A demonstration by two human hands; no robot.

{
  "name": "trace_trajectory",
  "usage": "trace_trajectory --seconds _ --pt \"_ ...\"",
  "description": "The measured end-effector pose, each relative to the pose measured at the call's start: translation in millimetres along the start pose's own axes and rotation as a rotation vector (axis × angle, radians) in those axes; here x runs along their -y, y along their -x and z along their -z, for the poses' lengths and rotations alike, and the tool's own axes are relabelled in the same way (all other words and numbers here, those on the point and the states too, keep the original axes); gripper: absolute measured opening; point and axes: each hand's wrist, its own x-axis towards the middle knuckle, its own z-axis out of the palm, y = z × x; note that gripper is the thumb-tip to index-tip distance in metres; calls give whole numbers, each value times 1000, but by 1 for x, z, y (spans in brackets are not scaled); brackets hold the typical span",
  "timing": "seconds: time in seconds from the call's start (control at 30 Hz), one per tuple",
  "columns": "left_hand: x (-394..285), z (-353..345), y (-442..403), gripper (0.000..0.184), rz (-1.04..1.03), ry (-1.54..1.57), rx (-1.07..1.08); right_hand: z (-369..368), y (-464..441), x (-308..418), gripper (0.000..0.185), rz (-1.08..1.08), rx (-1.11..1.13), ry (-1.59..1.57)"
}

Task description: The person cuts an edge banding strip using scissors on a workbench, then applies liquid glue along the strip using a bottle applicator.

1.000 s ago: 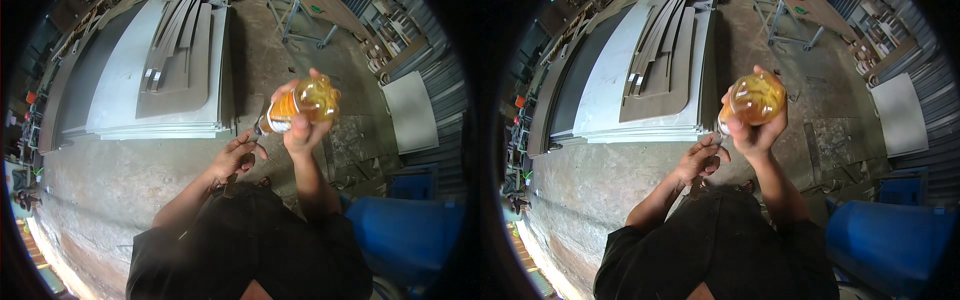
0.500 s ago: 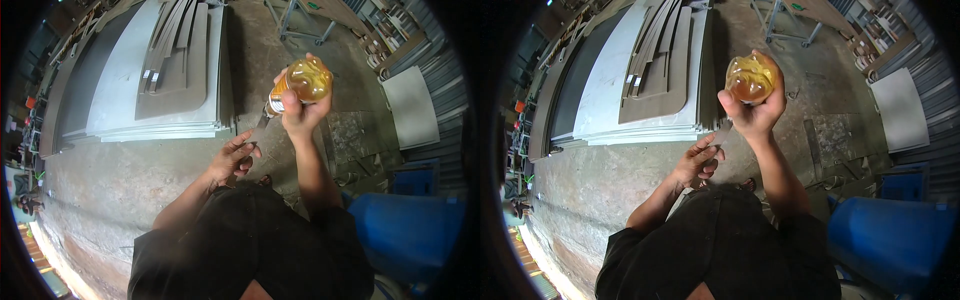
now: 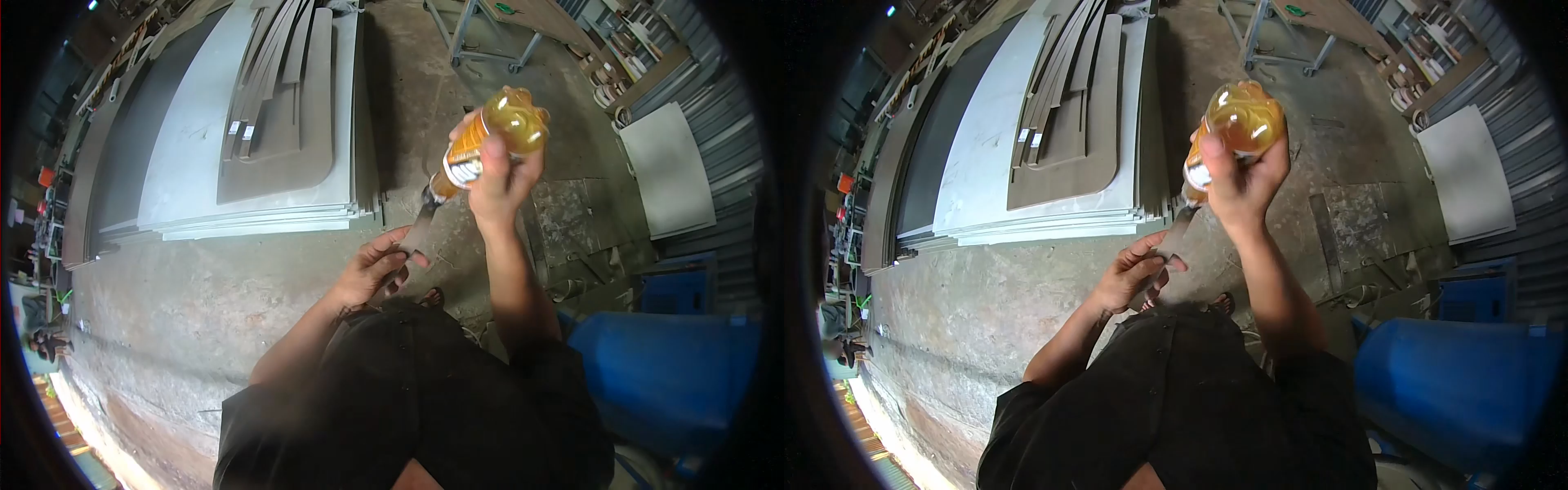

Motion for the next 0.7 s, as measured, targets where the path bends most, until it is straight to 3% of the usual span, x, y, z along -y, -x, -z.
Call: trace_trajectory --seconds 0.1,0.3,0.5,0.6,0.7 --pt "7 7 0 46 59 -24 -73 -6 7 10 74 12 55 -72" --pt "-9 7 -3 57 92 311 2 -7 1 -2 78 -42 17 -28" --pt "-2 20 -17 45 -57 143 17 -24 27 -2 92 -14 -4 -221" --pt "-13 0 -14 45 -16 267 -111 -19 17 -7 93 25 -25 -186" --pt "-12 0 -11 45 80 333 -95 -17 21 -5 92 72 23 -204"
